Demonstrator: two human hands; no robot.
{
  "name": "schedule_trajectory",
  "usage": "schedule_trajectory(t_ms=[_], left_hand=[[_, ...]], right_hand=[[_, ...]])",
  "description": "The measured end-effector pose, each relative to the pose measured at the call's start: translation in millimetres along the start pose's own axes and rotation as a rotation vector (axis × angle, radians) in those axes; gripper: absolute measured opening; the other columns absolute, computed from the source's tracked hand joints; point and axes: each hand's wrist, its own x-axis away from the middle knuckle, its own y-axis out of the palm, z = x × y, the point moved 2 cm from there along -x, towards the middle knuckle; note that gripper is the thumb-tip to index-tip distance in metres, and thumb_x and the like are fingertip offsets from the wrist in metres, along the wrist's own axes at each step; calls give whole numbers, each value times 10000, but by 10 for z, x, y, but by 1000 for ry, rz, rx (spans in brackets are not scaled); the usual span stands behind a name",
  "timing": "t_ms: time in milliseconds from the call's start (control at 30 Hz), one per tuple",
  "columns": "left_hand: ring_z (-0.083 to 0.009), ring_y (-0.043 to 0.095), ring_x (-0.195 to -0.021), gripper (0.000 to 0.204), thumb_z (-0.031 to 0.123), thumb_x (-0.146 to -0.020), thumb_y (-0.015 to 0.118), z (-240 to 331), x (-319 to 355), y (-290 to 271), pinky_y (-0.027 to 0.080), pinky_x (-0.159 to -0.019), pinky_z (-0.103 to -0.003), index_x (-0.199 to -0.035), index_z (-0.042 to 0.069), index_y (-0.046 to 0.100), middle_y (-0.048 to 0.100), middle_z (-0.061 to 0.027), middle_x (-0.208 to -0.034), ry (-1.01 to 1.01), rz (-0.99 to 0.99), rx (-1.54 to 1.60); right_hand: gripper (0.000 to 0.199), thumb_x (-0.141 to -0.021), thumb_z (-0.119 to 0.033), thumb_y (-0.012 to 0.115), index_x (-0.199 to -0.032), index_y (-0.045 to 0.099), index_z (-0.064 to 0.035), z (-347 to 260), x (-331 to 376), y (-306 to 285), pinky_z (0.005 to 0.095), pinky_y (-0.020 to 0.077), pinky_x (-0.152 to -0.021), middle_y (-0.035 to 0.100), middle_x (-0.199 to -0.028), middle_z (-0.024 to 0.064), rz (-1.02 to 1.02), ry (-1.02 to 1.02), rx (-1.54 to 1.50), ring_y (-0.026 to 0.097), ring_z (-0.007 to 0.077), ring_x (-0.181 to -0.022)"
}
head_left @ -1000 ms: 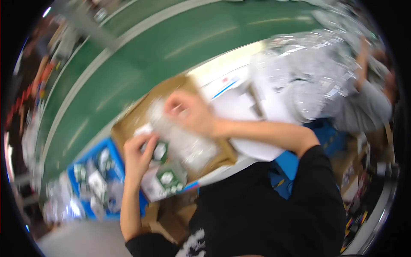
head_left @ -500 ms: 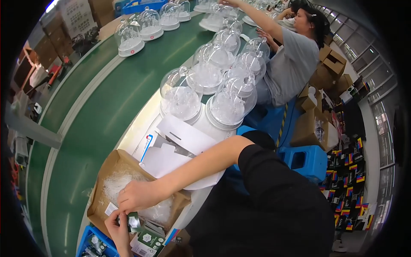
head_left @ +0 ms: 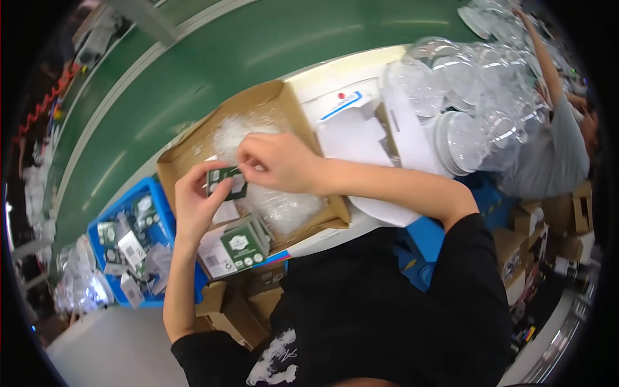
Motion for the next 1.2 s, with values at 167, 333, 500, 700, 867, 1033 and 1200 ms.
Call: schedule_trajectory(t_ms=[167,333,500,700,867,1033,1200], left_hand=[[-68,581,-777,168,13,-861,646,-24,146,-37,484,-675,-205,-1016,-51,660,618,-26,-900,33,24,0],[-60,571,-694,176,42,-880,630,13,188,25,476,-504,-191,-1020,-59,662,593,-24,-869,-41,7,10],[-69,573,-694,198,42,-880,628,20,166,37,481,-513,-194,-1043,-67,652,587,-34,-888,-19,18,-11],[-72,575,-706,219,42,-874,635,31,143,0,479,-512,-190,-1064,-67,645,584,-41,-906,-5,35,-31],[-71,578,-718,224,41,-873,635,44,167,44,487,-520,-189,-1071,-64,642,581,-38,-910,5,22,-53],[-75,592,-746,236,47,-882,622,60,195,114,504,-543,-198,-1104,-33,640,584,-36,-920,-49,-19,-16],[-85,595,-760,223,39,-904,590,89,174,99,521,-567,-209,-1110,-32,638,593,-44,-946,-60,-45,49]], right_hand=[[123,-777,-93,664,-821,554,-63,-20,32,141,293,469,-536,579,-749,56,-10,30,-40,578,180,-593],[115,-771,-86,657,-804,551,-59,-30,61,84,300,467,-541,569,-707,60,26,72,-14,578,184,-600],[111,-768,-86,657,-802,556,-54,-15,48,53,308,476,-552,578,-707,68,48,80,-1,584,196,-607],[109,-755,-89,659,-786,559,-58,-12,20,53,316,478,-556,585,-702,74,46,96,16,593,211,-617],[122,-739,-106,664,-778,557,-61,13,28,66,325,476,-555,581,-692,71,33,78,63,593,221,-622],[124,-736,-115,663,-777,557,-66,5,48,49,328,476,-561,579,-691,68,-31,81,94,596,222,-636],[124,-755,-117,668,-806,564,-72,19,48,43,332,484,-560,595,-734,67,-41,30,89,606,225,-639]])
